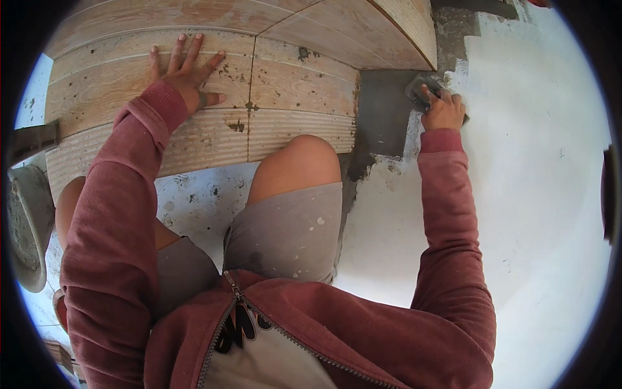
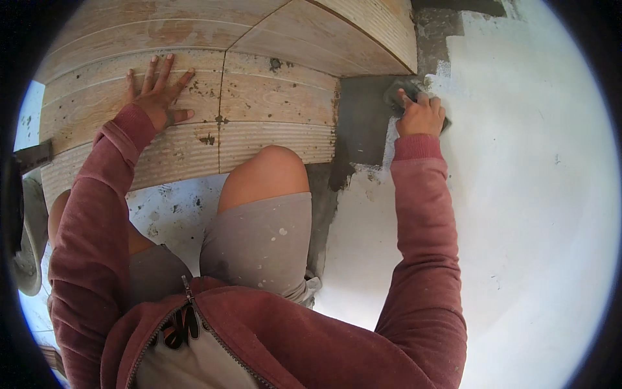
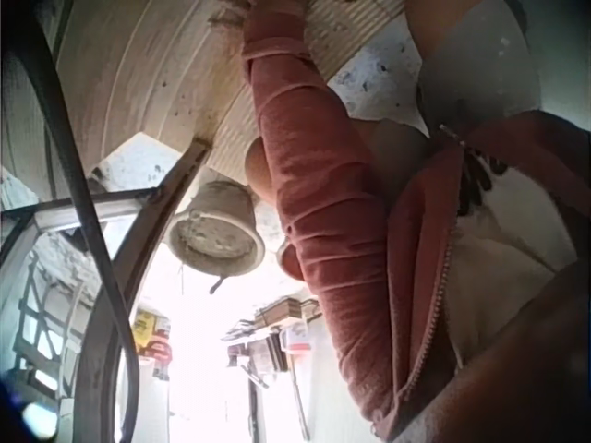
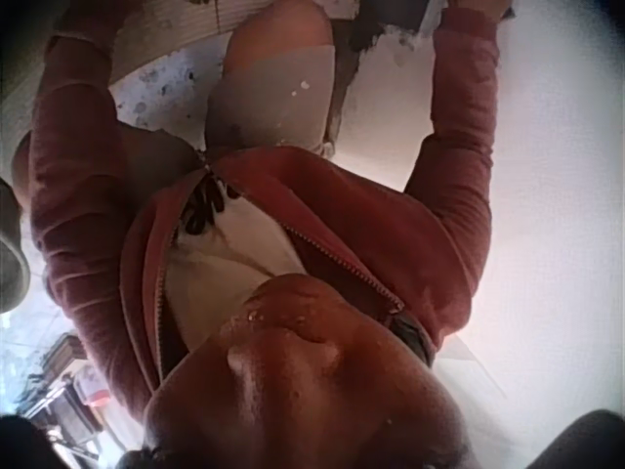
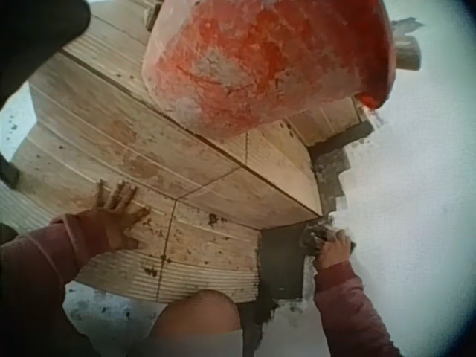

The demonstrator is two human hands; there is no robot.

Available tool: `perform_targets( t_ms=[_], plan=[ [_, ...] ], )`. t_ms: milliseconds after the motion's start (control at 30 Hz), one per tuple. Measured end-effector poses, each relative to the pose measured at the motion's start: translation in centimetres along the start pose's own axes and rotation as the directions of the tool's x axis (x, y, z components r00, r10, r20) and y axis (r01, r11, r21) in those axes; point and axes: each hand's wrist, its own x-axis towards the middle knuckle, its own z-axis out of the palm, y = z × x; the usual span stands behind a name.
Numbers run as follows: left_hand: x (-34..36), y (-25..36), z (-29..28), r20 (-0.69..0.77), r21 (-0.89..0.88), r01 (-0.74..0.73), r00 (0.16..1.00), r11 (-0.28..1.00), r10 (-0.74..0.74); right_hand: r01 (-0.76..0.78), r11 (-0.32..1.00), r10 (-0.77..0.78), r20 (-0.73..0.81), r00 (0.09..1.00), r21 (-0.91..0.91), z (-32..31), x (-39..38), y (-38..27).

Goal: The person applies mortar onto the wall next to the stairs using a trowel, washes the tools in a bucket of water with a brush, and smooths the plastered wall surface using a float.

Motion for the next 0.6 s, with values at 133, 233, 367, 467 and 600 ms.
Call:
perform_targets(
  t_ms=[133,233,367,467,600],
  plan=[
    [0.3,0.3,0.2,0.007,-0.018,-0.011,1.000,1.000,0.011,0.080,0.995,-0.077,0.054,0.996,-0.060,-1.0,2.3,1.1],
    [0.4,0.2,0.4,-0.018,-0.017,-0.024,1.000,1.000,0.024,0.128,0.991,-0.126,0.076,0.989,-0.032,-0.6,3.7,1.9],
    [0.6,0.0,0.6,-0.022,-0.016,-0.017,1.000,1.000,0.017,0.262,0.964,-0.252,0.162,0.954,-0.040,0.3,4.4,3.2],
    [0.4,0.1,0.3,-0.018,-0.009,-0.026,0.999,1.000,0.026,0.238,0.971,-0.239,0.144,0.960,0.024,0.3,4.9,3.9],
    [0.5,0.0,0.3,0.008,0.019,-0.015,1.000,1.000,0.015,0.338,0.941,-0.335,0.128,0.933,0.001,2.4,5.7,1.8]
  ],
)
